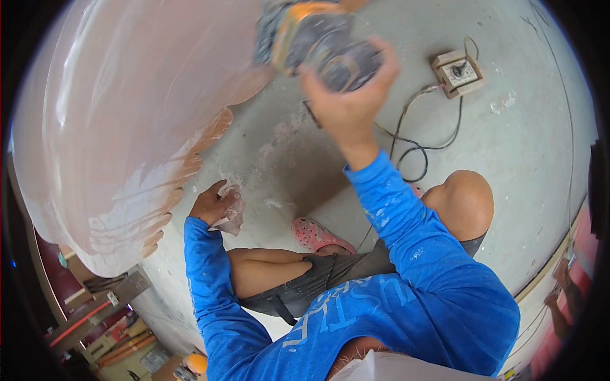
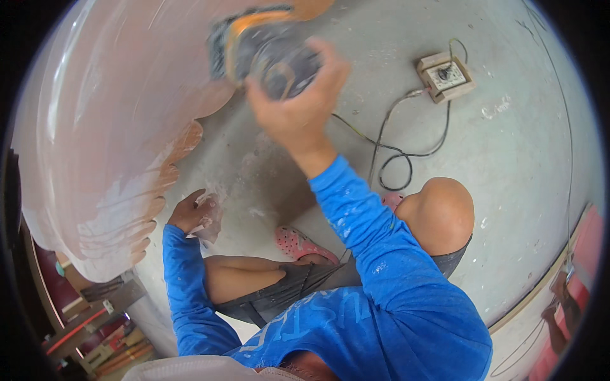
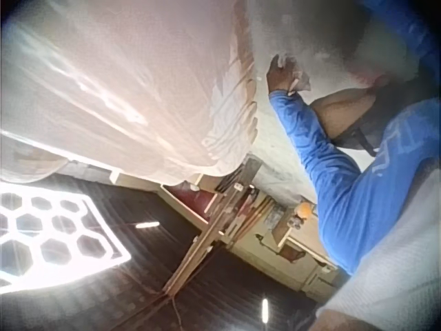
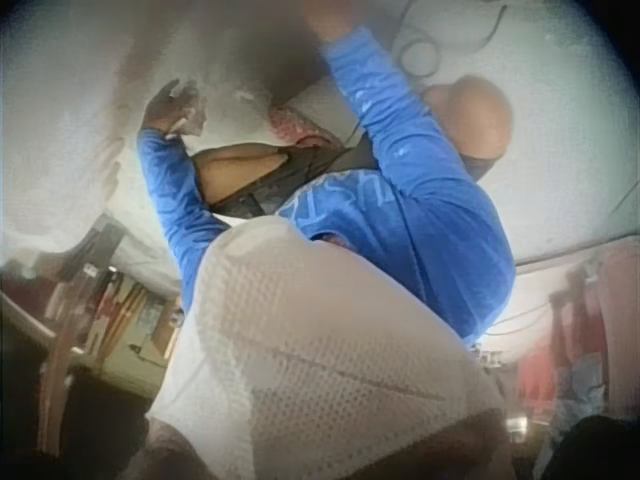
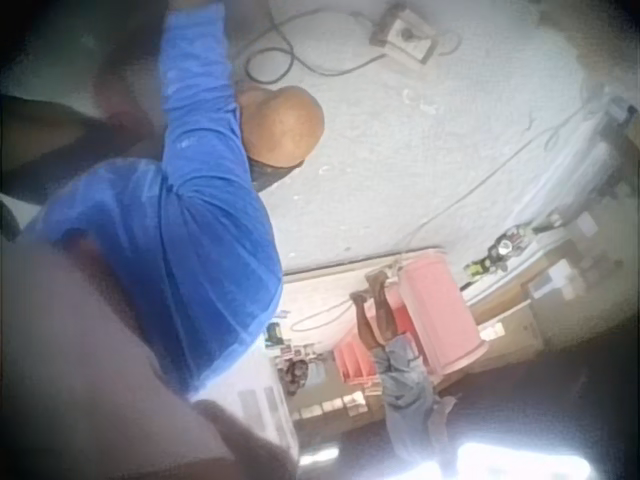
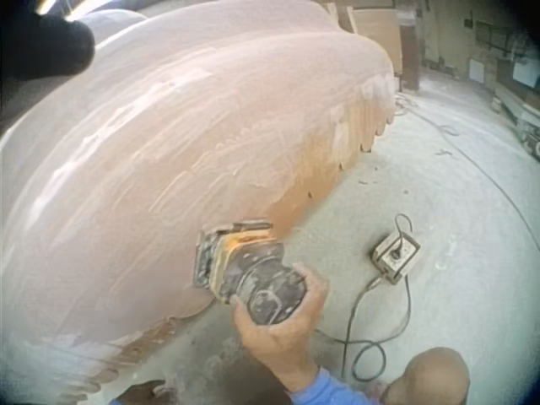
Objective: The recorder is sanding a large curved wooden furniture component with an electric orbital sander and wiping it with a cloth to remove dust.
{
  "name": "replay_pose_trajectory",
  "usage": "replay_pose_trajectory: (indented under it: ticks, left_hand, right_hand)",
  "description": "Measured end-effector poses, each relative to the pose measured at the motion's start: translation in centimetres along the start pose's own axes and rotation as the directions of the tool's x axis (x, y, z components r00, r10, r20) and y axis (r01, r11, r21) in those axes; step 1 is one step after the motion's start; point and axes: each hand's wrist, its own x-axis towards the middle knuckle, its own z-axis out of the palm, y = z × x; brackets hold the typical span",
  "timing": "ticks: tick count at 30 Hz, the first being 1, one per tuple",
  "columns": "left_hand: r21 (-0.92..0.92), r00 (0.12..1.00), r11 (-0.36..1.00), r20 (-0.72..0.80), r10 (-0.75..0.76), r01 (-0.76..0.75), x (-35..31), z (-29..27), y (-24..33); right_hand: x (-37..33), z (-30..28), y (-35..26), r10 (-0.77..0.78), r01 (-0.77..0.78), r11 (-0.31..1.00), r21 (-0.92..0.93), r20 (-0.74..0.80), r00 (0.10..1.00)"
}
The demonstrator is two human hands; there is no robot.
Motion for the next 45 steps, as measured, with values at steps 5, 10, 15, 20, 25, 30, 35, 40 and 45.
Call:
replay_pose_trajectory:
  ticks: [5,10,15,20,25,30,35,40,45]
  left_hand:
    - [-0.184,0.98,0.968,-0.129,0.15,-0.173,1.1,-1.2,3.4]
    - [-0.084,0.966,0.971,-0.151,0.208,-0.222,-1.5,-1.4,5.2]
    - [-0.136,0.928,0.94,-0.253,0.272,-0.313,-1.6,-0.4,1.5]
    - [-0.182,0.946,0.947,-0.237,0.22,-0.266,-2.0,-1.0,1.8]
    - [-0.381,0.822,0.742,-0.397,0.408,-0.552,-8.0,-3.7,7.1]
    - [0.326,-0.289,0.478,-0.945,0.151,-0.816,-12.0,-10.5,21.3]
    - [0.843,-0.338,0.535,-0.491,0.803,0.046,-3.2,-13.4,28.3]
    - [0.88,-0.066,0.459,-0.454,0.889,0.125,-1.1,-9.9,25.9]
    - [0.945,0.323,0.282,-0.323,0.89,0.166,-0.3,-5.9,11.6]
  right_hand:
    - [-4.5,0.7,1.0,-0.036,0.037,0.997,0.069,-0.018,0.999]
    - [-0.4,0.3,4.0,0.312,-0.297,0.941,0.164,-0.068,0.948]
    - [3.6,-0.4,5.1,0.265,-0.246,0.957,0.15,-0.117,0.957]
    - [2.1,-0.3,5.2,0.19,-0.186,0.979,0.086,-0.044,0.981]
    - [5.8,-1.3,4.2,0.459,-0.422,0.848,0.319,-0.045,0.887]
    - [6.6,-1.3,5.3,0.446,-0.39,0.847,0.362,-0.082,0.891]
    - [7.0,-0.2,4.6,0.577,-0.457,0.681,0.572,-0.035,0.816]
    - [11.3,-2.2,6.7,0.6,-0.457,0.649,0.609,-0.04,0.799]
    - [12.1,-1.9,3.7,0.376,-0.324,0.79,0.521,0.007,0.927]
